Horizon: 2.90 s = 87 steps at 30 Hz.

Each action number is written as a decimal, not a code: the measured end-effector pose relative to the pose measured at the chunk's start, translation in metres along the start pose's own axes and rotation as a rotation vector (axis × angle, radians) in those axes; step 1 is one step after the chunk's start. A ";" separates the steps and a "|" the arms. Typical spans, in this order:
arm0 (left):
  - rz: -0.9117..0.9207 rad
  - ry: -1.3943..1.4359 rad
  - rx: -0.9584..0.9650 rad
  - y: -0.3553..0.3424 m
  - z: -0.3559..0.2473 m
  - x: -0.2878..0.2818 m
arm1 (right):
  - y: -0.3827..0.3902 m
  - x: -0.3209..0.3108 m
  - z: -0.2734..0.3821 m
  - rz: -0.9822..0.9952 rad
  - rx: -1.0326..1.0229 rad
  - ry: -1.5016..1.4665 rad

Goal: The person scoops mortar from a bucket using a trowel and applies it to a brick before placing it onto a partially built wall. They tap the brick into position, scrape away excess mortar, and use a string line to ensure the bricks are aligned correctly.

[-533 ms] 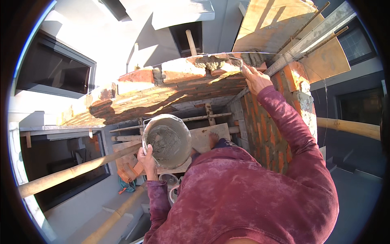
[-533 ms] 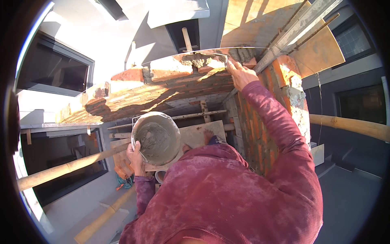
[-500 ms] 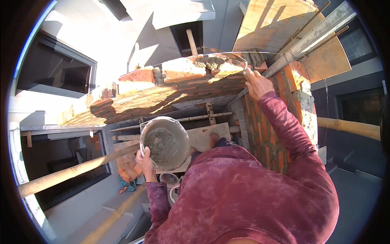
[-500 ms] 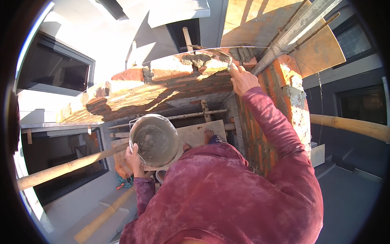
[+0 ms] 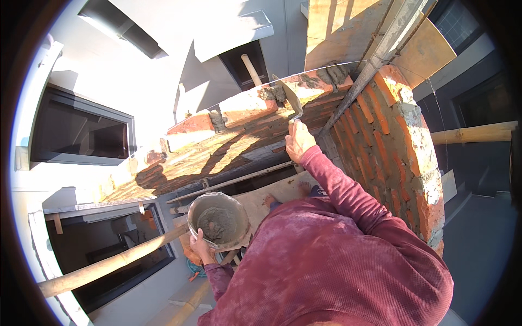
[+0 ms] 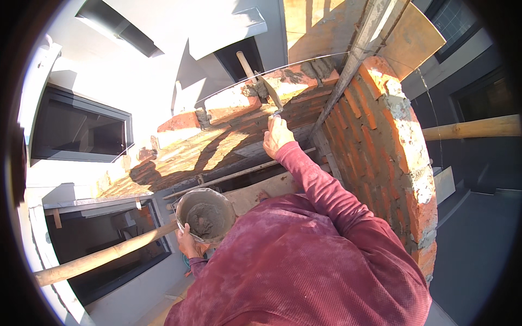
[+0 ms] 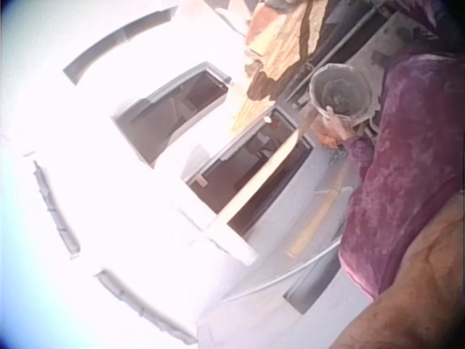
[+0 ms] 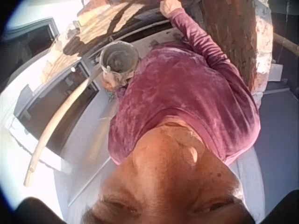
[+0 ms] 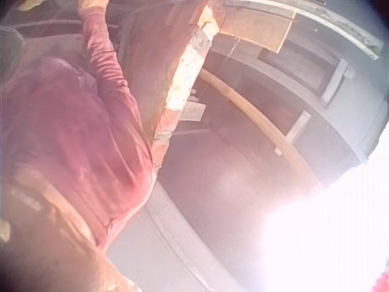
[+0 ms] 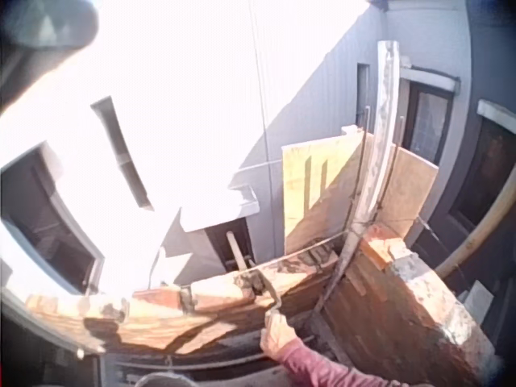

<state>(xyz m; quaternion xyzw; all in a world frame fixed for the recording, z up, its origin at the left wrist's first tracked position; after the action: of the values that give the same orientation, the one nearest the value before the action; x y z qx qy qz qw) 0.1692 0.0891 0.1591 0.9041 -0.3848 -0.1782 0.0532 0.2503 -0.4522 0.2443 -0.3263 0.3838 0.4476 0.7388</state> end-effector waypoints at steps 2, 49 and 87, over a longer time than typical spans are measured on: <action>-0.007 -0.015 -0.021 -0.011 -0.001 -0.008 | 0.009 -0.013 0.005 -0.170 0.048 -0.119; 0.152 0.009 -0.389 -0.139 0.103 -0.013 | -0.005 0.015 0.043 -0.351 0.353 -0.174; 0.206 -0.288 0.239 -0.062 -0.033 0.053 | 0.052 -0.050 -0.009 0.063 0.660 -0.796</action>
<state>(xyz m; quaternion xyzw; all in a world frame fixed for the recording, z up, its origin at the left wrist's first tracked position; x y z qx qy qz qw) 0.2572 0.0929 0.1603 0.8249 -0.4973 -0.2525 -0.0921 0.1855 -0.4600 0.2755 0.1312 0.2033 0.4143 0.8774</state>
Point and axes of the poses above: each hand's wrist, its own y-axis away from the middle knuckle, its own x-axis out of the palm, z = x × y, the point moved 8 cm from there along -y, towards the middle knuckle, and after that the axes turned 15 degrees about -z, right-handed, at the moved point
